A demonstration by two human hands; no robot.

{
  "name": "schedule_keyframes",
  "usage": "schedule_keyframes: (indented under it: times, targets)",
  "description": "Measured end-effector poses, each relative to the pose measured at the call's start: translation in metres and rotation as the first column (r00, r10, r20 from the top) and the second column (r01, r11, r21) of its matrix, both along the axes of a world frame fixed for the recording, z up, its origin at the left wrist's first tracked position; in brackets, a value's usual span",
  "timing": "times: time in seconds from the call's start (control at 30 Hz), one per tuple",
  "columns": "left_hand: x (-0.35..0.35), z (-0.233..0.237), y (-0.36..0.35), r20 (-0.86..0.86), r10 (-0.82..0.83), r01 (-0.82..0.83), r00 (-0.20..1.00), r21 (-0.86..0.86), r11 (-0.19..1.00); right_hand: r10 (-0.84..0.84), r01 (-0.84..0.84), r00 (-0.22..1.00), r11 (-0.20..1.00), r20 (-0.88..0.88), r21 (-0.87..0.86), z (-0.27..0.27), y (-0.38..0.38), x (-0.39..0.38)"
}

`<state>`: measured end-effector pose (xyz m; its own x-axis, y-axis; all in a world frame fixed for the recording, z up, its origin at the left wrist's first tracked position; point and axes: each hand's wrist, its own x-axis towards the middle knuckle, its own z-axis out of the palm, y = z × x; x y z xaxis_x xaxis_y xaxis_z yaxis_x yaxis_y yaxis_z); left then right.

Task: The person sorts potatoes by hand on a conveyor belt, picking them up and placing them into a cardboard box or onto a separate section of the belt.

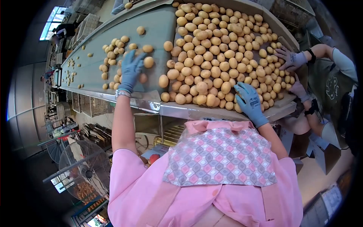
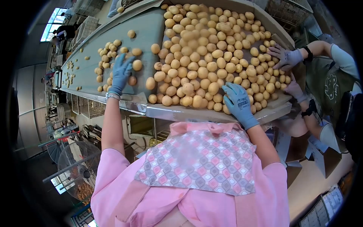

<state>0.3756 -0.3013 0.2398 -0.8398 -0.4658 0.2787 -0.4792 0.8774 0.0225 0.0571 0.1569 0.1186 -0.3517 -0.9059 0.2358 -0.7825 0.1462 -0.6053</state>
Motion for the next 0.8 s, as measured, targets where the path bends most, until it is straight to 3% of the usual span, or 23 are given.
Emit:
schedule_keyframes:
  times: [0.03, 0.07, 0.17, 0.2, 0.27, 0.3, 0.33, 0.37, 0.43, 0.5, 0.63, 0.8]
  targets:
    - [0.020, -0.012, -0.033, 0.012, 0.156, -0.154, 0.988, -0.105, 0.982, -0.009, 0.009, 1.000, 1.000, 0.009, 0.008, 0.004, 0.000, 0.000]
    - [0.033, -0.003, -0.042, 0.055, 0.336, -0.333, 0.940, -0.060, 0.941, -0.021, 0.020, 1.000, 1.000, 0.016, 0.014, 0.004, -0.002, 0.000]
    - [0.006, 0.014, -0.031, -0.253, 0.203, -0.197, 0.946, 0.048, 0.979, -0.033, 0.033, 0.999, 0.999, 0.002, -0.015, -0.001, -0.001, 0.000]
    - [-0.030, 0.040, 0.007, -0.249, 0.090, -0.048, 0.964, 0.170, 0.984, -0.048, 0.048, 0.999, 0.999, 0.009, -0.023, 0.000, -0.001, 0.001]
    - [-0.067, 0.037, 0.053, -0.019, -0.130, 0.129, 0.991, -0.026, 0.991, -0.068, 0.068, 0.998, 0.997, 0.014, -0.040, 0.005, -0.004, 0.000]
    - [-0.087, 0.031, 0.073, 0.145, -0.180, 0.178, 0.973, 0.023, 0.984, -0.072, 0.073, 0.997, 0.997, 0.035, -0.039, 0.004, -0.007, 0.001]
    - [-0.102, 0.032, 0.097, 0.256, -0.257, 0.283, 0.932, -0.070, 0.957, -0.077, 0.079, 0.996, 0.996, 0.054, -0.035, 0.004, -0.010, 0.000]
    - [-0.099, 0.000, 0.093, 0.247, -0.241, 0.280, 0.938, -0.134, 0.951, -0.089, 0.091, 0.994, 0.996, 0.070, -0.026, 0.004, -0.010, -0.001]
    - [-0.116, 0.001, 0.097, 0.416, -0.126, 0.252, 0.900, -0.264, 0.931, -0.098, 0.101, 0.991, 0.994, 0.089, -0.033, 0.015, -0.013, -0.002]
    - [-0.134, 0.032, 0.110, 0.546, -0.058, 0.236, 0.836, -0.261, 0.936, -0.099, 0.102, 0.994, 0.992, 0.051, -0.068, 0.012, -0.014, -0.001]
    - [-0.143, 0.020, 0.097, 0.753, -0.039, 0.203, 0.657, -0.127, 0.971, -0.109, 0.112, 0.993, 0.991, 0.040, -0.074, 0.008, -0.013, 0.000]
    - [-0.141, 0.008, 0.069, 0.604, -0.247, 0.240, 0.758, 0.095, 0.966, -0.135, 0.139, 0.989, 0.986, 0.056, -0.090, 0.006, -0.011, 0.001]
